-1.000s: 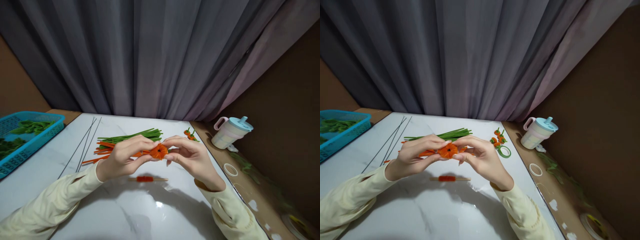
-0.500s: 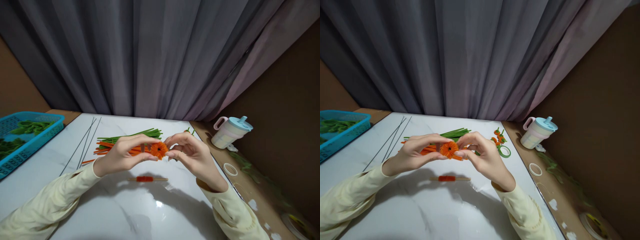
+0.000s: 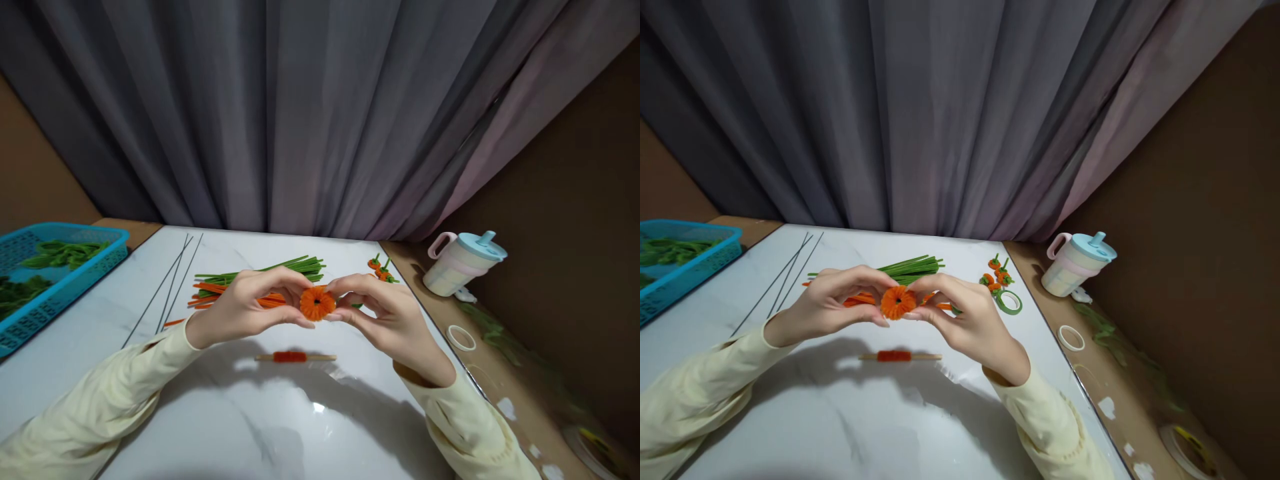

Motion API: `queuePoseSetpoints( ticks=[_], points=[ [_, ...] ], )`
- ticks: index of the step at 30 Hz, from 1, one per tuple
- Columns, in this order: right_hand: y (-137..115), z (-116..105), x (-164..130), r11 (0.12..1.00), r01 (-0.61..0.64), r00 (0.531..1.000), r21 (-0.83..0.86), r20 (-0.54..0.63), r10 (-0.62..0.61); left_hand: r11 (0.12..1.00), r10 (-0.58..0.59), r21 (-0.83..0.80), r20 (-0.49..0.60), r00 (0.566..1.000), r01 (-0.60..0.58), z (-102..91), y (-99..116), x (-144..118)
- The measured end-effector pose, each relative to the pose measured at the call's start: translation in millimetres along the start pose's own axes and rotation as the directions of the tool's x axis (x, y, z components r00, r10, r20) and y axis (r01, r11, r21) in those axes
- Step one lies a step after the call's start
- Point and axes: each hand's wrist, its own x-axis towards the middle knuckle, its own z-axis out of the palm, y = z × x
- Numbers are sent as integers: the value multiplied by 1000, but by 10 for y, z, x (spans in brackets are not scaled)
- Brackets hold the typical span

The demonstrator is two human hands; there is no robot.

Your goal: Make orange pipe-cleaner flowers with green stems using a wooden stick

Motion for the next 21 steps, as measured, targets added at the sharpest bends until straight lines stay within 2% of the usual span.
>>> queuePoseSetpoints(
  ticks=[3, 7, 9, 12, 15, 18, 21],
  points=[
    [-17, -15, -5, 1000, -14, 999, -11, 28, 14, 988, -89, -121, 39, 995, 93, -24, 8, 15],
    [-34, 3, -5, 1000, -9, 999, -20, 33, 10, 936, -255, -250, -4, 967, 246, -17, 11, 39],
    [-35, 32, -3, 998, 40, 999, -45, 16, -40, 909, -293, -313, -5, 956, 276, -4, -2, 45],
    [-31, 90, -8, 973, 166, 983, -163, -54, -177, 868, -314, -407, -6, 949, 285, 20, -33, 48],
    [-28, 141, -30, 909, 252, 952, -332, -86, -295, 812, -340, -502, 6, 940, 297, 53, -52, 49],
    [-21, 157, -62, 801, 338, 919, -494, -13, -395, 739, -394, -581, 39, 918, 342, 94, -44, 55],
    [-5, 151, -90, 717, 408, 892, -565, 80, -445, 684, -424, -625, 78, 902, 376, 131, -29, 60]
  ],
)
